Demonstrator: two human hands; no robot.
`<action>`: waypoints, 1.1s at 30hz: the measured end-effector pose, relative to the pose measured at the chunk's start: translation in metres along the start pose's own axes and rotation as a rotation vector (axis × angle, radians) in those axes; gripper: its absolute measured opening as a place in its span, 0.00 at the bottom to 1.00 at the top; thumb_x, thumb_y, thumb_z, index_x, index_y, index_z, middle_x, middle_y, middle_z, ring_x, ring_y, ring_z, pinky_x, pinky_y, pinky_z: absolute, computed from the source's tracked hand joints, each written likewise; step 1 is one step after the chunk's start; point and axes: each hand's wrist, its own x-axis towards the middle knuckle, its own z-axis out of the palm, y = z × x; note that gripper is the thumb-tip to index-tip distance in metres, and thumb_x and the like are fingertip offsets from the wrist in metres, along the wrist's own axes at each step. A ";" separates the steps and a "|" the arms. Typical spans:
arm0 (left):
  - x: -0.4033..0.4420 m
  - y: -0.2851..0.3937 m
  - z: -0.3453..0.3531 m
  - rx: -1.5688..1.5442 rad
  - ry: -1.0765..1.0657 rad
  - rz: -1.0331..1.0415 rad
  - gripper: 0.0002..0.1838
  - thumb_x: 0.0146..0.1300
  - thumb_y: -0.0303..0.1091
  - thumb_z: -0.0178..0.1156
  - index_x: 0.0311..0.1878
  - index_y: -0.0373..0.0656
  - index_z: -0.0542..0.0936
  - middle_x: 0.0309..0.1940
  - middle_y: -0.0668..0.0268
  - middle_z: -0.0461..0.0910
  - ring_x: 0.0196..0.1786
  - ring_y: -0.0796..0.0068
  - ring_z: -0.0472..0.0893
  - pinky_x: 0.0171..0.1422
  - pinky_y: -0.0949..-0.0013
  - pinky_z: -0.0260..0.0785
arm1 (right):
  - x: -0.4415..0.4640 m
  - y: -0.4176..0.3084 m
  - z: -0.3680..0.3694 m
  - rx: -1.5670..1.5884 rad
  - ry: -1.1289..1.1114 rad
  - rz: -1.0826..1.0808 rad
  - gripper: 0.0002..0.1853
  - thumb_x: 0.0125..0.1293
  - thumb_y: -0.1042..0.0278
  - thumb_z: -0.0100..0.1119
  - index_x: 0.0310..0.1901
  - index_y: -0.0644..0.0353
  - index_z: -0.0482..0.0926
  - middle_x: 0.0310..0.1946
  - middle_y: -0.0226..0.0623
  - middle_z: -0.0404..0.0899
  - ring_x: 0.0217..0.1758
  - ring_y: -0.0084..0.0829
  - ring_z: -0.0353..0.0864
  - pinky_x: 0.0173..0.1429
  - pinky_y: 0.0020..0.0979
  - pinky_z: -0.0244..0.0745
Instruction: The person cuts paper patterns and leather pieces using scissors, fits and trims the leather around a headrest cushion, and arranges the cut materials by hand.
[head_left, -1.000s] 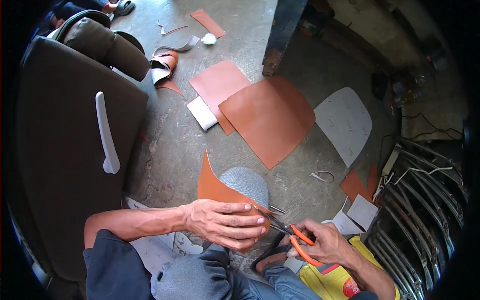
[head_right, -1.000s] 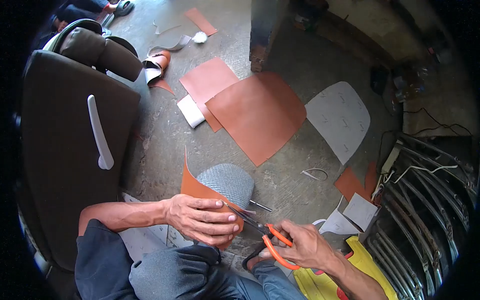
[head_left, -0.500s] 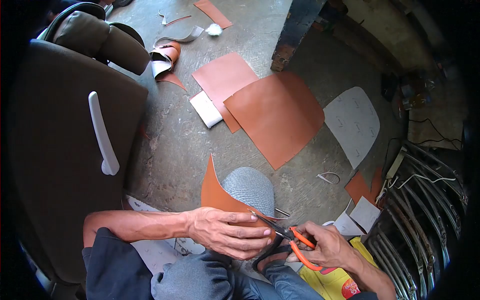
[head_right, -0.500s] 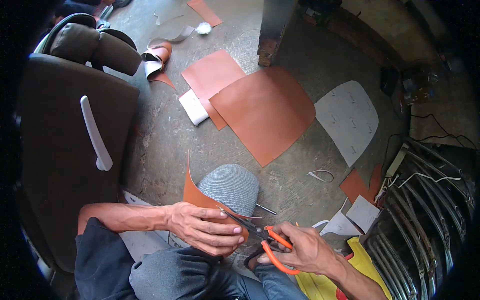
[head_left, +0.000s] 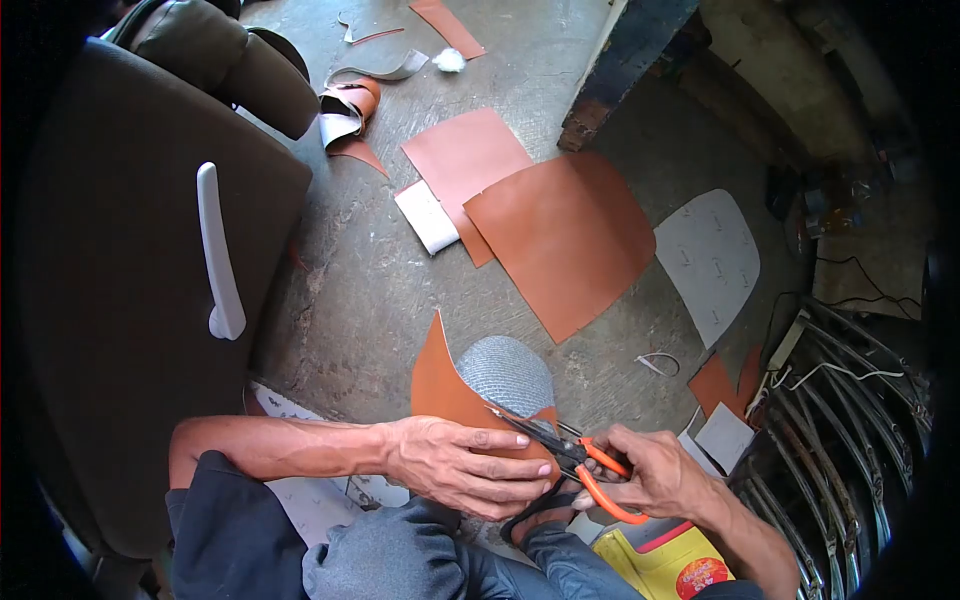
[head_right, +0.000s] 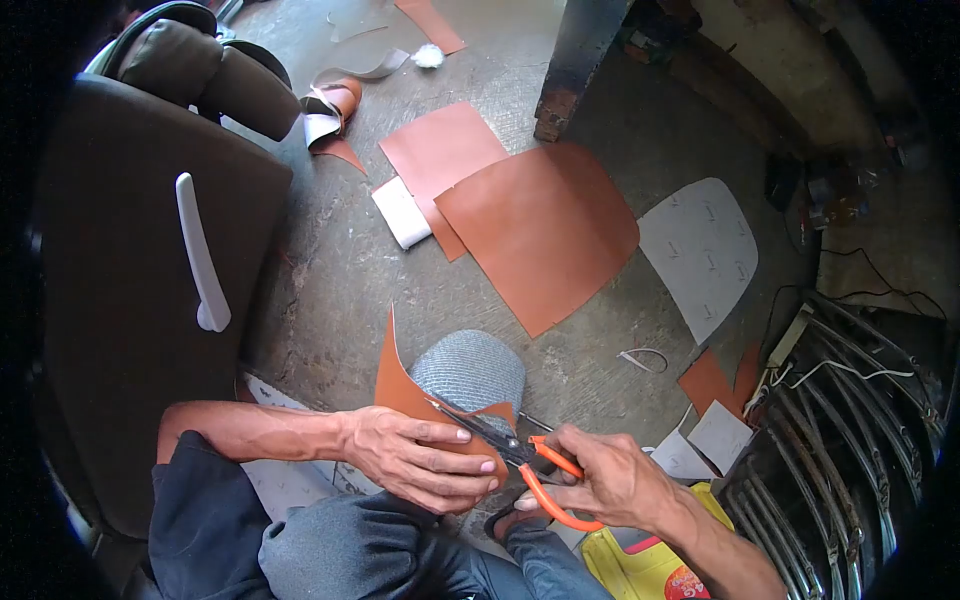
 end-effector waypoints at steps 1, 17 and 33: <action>0.001 -0.001 -0.001 0.005 0.000 0.007 0.18 0.64 0.39 0.56 0.57 0.51 0.77 0.70 0.59 0.73 0.77 0.65 0.68 0.82 0.55 0.58 | -0.001 0.001 -0.001 -0.018 -0.029 0.026 0.31 0.55 0.45 0.79 0.43 0.64 0.77 0.23 0.41 0.78 0.28 0.40 0.84 0.33 0.38 0.78; 0.006 0.004 -0.007 -0.002 -0.078 -0.019 0.16 0.66 0.38 0.59 0.57 0.58 0.79 0.66 0.73 0.76 0.74 0.74 0.71 0.81 0.50 0.60 | 0.029 -0.012 -0.023 -0.079 -0.149 -0.043 0.33 0.58 0.38 0.74 0.45 0.66 0.79 0.26 0.45 0.82 0.28 0.43 0.85 0.34 0.43 0.77; -0.002 0.009 -0.002 0.047 -0.061 -0.017 0.16 0.65 0.39 0.59 0.56 0.61 0.77 0.70 0.74 0.72 0.77 0.75 0.66 0.82 0.39 0.54 | 0.048 -0.022 -0.046 -0.249 -0.312 -0.019 0.32 0.58 0.37 0.73 0.37 0.65 0.76 0.19 0.46 0.77 0.23 0.46 0.82 0.30 0.44 0.74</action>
